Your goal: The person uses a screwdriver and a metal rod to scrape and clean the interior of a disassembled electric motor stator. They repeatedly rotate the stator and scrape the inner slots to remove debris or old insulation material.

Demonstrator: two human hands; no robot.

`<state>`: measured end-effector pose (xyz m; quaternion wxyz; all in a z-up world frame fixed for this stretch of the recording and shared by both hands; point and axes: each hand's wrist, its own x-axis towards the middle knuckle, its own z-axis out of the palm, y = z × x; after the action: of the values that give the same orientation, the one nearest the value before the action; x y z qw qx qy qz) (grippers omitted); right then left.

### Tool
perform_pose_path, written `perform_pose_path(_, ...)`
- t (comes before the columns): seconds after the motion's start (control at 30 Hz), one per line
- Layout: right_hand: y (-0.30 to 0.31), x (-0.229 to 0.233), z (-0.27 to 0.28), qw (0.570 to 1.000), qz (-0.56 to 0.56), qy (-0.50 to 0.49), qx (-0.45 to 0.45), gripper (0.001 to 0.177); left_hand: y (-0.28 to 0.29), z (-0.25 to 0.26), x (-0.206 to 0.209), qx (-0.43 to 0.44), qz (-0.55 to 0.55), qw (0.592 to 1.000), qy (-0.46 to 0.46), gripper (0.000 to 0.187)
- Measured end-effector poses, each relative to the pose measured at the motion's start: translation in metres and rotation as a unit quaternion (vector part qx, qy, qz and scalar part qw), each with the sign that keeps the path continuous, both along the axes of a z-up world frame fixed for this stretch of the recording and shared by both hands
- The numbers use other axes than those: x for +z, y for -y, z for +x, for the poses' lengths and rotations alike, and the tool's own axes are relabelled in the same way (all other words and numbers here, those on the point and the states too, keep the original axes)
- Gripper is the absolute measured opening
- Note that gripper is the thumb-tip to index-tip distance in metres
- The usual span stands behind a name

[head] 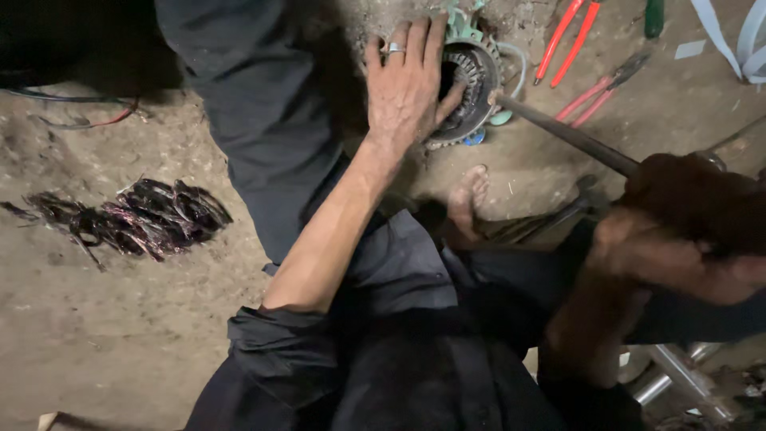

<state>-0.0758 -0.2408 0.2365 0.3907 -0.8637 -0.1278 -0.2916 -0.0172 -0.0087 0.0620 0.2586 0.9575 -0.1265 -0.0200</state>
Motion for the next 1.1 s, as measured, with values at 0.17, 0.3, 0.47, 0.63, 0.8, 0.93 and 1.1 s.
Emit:
perform_pose_path(0.17,0.009,-0.002,-0.011,0.938,0.327,-0.114,0.023,0.037,0.011,-0.001,-0.004,0.018,0.015,1.0,-0.014,0.092)
perform_pose_path(0.3,0.027,-0.007,-0.024,0.914,0.372,-0.149,0.062,0.045,0.014,-0.001,-0.006,0.024,0.023,0.999,-0.007,0.09)
perform_pose_path(0.47,0.041,-0.018,-0.036,0.876,0.462,-0.134,0.02,0.041,0.015,0.001,-0.004,0.019,0.016,0.999,-0.033,0.092)
perform_pose_path(0.63,0.048,-0.026,-0.038,0.876,0.466,-0.121,0.018,0.04,0.012,0.003,-0.001,0.018,0.0,1.0,-0.015,0.084)
perform_pose_path(0.8,0.041,-0.024,-0.037,0.891,0.436,-0.124,0.021,0.04,0.003,0.0,-0.004,-0.001,-0.003,1.0,0.014,0.08)
perform_pose_path(0.93,0.022,-0.034,-0.007,0.899,0.417,-0.132,0.037,0.04,-0.005,0.004,-0.007,0.002,-0.057,0.998,-0.017,0.066)
perform_pose_path(1.1,0.006,-0.039,0.013,0.899,0.414,-0.138,0.041,0.04,-0.017,0.012,-0.006,0.02,-0.121,0.992,-0.019,0.043)
